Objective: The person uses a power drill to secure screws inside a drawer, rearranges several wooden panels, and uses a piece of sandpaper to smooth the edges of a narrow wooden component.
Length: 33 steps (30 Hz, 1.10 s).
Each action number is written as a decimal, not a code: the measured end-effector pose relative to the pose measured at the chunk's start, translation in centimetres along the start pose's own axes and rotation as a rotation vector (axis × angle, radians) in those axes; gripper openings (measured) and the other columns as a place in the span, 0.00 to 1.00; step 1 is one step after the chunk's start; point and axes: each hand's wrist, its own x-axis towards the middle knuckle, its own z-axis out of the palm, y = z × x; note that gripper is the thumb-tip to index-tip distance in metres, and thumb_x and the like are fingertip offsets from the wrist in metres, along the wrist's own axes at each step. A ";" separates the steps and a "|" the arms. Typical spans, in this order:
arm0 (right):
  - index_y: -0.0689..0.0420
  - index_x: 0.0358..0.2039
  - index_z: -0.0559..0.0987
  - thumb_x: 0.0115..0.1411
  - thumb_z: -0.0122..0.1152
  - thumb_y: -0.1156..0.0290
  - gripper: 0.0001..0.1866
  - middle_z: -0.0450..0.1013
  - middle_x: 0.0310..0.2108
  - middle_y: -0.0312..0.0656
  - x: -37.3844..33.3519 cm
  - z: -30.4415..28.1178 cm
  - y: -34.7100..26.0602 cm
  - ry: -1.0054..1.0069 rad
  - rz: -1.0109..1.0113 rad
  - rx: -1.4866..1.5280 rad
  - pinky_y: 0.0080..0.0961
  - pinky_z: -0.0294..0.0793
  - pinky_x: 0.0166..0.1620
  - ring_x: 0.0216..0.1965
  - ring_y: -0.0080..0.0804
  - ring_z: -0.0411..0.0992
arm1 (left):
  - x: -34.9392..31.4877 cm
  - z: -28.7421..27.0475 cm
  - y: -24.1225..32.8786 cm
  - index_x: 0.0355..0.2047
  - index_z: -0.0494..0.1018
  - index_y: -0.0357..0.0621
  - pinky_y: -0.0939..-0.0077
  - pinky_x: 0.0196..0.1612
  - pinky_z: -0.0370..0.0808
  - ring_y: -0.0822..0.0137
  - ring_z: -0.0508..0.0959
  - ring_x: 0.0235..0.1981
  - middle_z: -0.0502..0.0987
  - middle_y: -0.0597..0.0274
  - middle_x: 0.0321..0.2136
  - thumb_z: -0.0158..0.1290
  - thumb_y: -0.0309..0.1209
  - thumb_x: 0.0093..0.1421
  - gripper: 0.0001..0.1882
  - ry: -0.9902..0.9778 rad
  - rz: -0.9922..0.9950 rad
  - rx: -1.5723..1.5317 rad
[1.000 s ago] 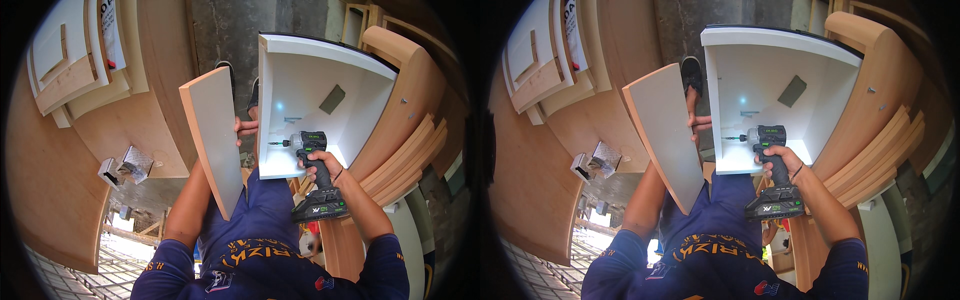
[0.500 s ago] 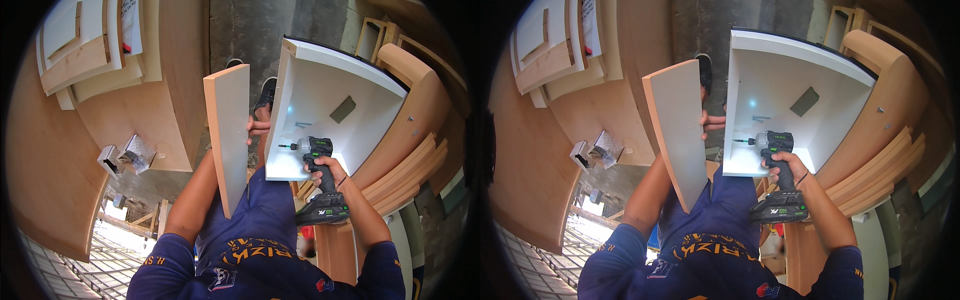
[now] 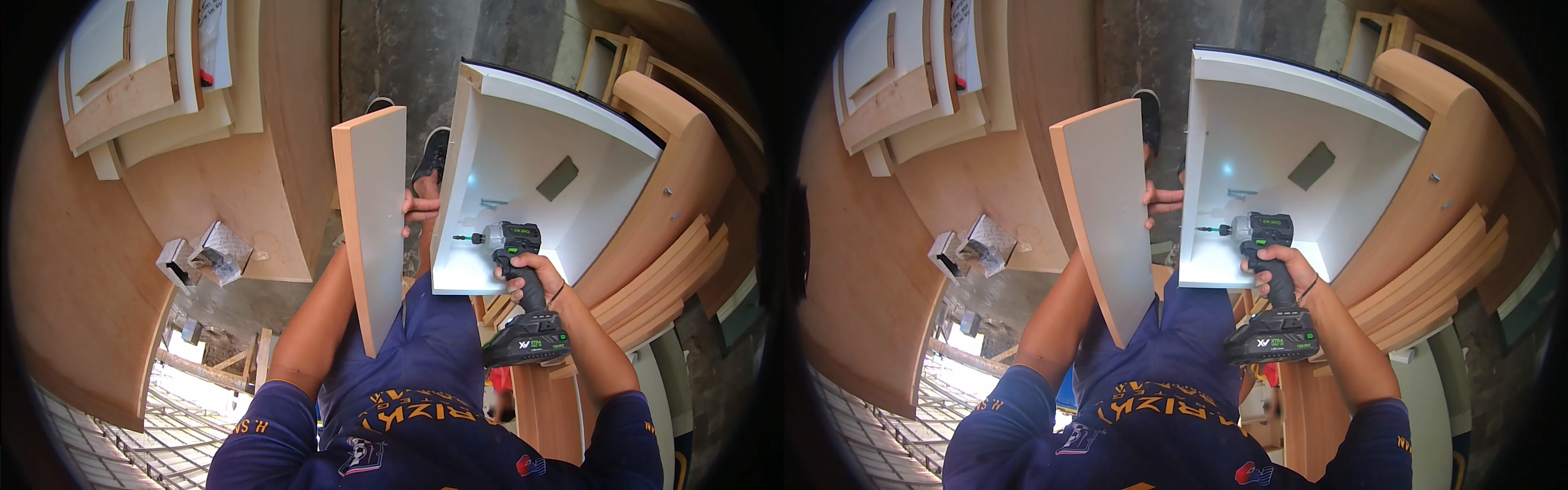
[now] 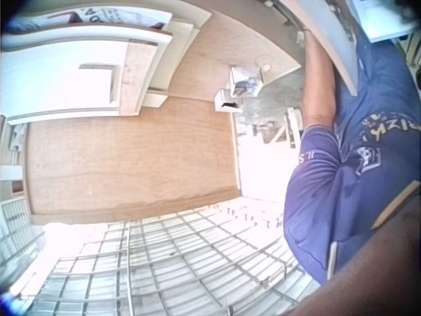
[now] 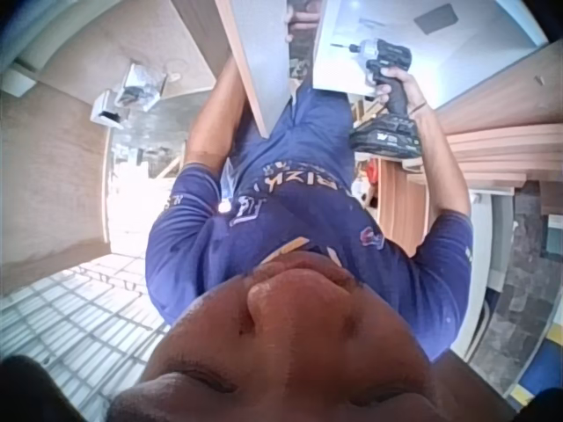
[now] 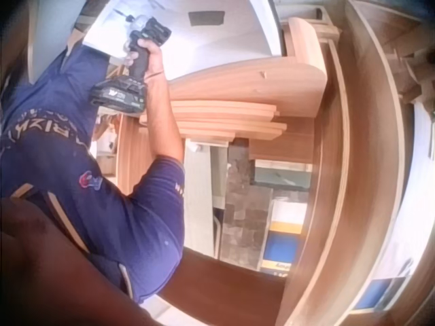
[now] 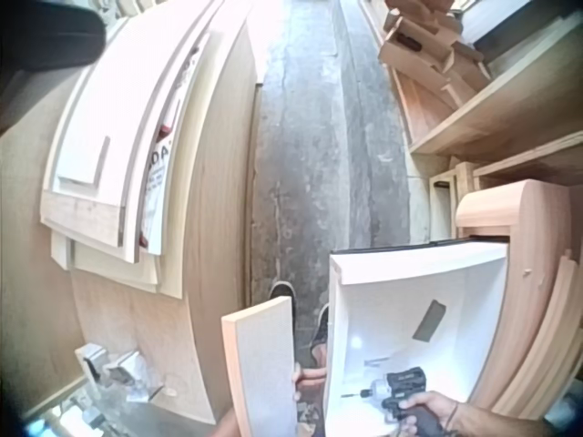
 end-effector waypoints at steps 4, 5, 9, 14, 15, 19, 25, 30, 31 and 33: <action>0.59 0.44 0.69 0.56 0.54 0.72 0.15 0.72 0.36 0.45 0.2 -0.3 0.2 0.004 0.000 0.003 0.22 0.74 0.23 0.20 0.20 0.68 | -0.3 1.5 0.5 0.25 0.68 0.38 0.84 0.27 0.77 0.43 0.63 0.59 0.62 0.24 0.53 0.54 0.30 0.56 0.09 0.056 0.011 0.025; 0.59 0.44 0.69 0.56 0.54 0.72 0.15 0.72 0.36 0.45 0.2 -0.3 0.2 0.015 -0.005 -0.003 0.22 0.74 0.23 0.20 0.20 0.68 | -0.4 1.8 0.6 0.25 0.67 0.37 0.84 0.28 0.78 0.45 0.65 0.59 0.59 0.21 0.54 0.55 0.30 0.56 0.10 0.072 0.017 0.037; 0.58 0.43 0.69 0.56 0.54 0.72 0.14 0.72 0.36 0.45 0.1 -0.3 0.2 -0.008 -0.009 -0.011 0.22 0.74 0.23 0.20 0.20 0.68 | -0.3 1.1 0.4 0.25 0.67 0.39 0.83 0.28 0.78 0.45 0.63 0.60 0.61 0.24 0.54 0.55 0.29 0.55 0.09 0.018 -0.001 0.008; 0.58 0.43 0.69 0.56 0.54 0.72 0.14 0.72 0.36 0.45 0.1 0.0 0.2 0.007 -0.037 -0.052 0.22 0.74 0.23 0.20 0.20 0.69 | -0.2 0.2 -0.5 0.26 0.67 0.38 0.81 0.28 0.79 0.45 0.60 0.62 0.62 0.26 0.54 0.54 0.30 0.57 0.09 -0.021 0.048 0.077; 0.58 0.43 0.69 0.56 0.54 0.72 0.14 0.72 0.36 0.45 0.0 0.0 0.3 -0.001 -0.038 -0.039 0.22 0.74 0.23 0.21 0.20 0.69 | -0.2 0.0 -0.5 0.26 0.67 0.38 0.80 0.28 0.79 0.44 0.59 0.62 0.62 0.27 0.54 0.54 0.30 0.57 0.09 -0.029 0.048 0.063; 0.61 0.43 0.67 0.56 0.54 0.72 0.15 0.71 0.35 0.46 0.2 0.4 0.8 -0.021 -0.063 -0.019 0.23 0.74 0.23 0.20 0.21 0.68 | -0.3 -0.5 -0.7 0.27 0.68 0.38 0.79 0.30 0.80 0.43 0.57 0.63 0.60 0.27 0.56 0.53 0.29 0.58 0.08 -0.054 0.035 -0.008; 0.62 0.43 0.66 0.56 0.54 0.72 0.15 0.72 0.37 0.48 -0.1 0.1 1.1 -0.006 -0.108 -0.050 0.24 0.74 0.23 0.21 0.21 0.69 | -0.7 1.4 -0.1 0.28 0.69 0.38 0.77 0.32 0.81 0.43 0.57 0.63 0.58 0.26 0.57 0.52 0.29 0.58 0.07 -0.042 0.047 -0.039; 0.63 0.42 0.66 0.55 0.55 0.73 0.15 0.72 0.37 0.49 -1.3 2.0 2.9 0.045 -0.233 -0.092 0.25 0.74 0.24 0.21 0.22 0.69 | -1.7 -0.7 0.4 0.40 0.69 0.38 0.68 0.46 0.76 0.40 0.70 0.52 0.68 0.36 0.50 0.48 0.36 0.62 0.13 -0.169 0.191 0.083; 0.64 0.42 0.67 0.54 0.55 0.74 0.15 0.72 0.36 0.48 -2.0 1.9 3.5 0.059 -0.289 -0.077 0.26 0.74 0.24 0.21 0.23 0.69 | -2.3 0.5 0.6 0.36 0.70 0.39 0.71 0.41 0.78 0.44 0.73 0.51 0.69 0.37 0.48 0.48 0.36 0.63 0.11 0.052 0.184 0.291; 0.65 0.41 0.69 0.54 0.56 0.74 0.14 0.73 0.35 0.47 -3.7 2.4 4.5 0.064 -0.426 -0.131 0.27 0.74 0.24 0.21 0.24 0.69 | -3.5 -0.9 1.7 0.34 0.67 0.42 0.69 0.30 0.80 0.53 0.76 0.40 0.70 0.51 0.37 0.49 0.35 0.63 0.09 0.120 0.175 0.180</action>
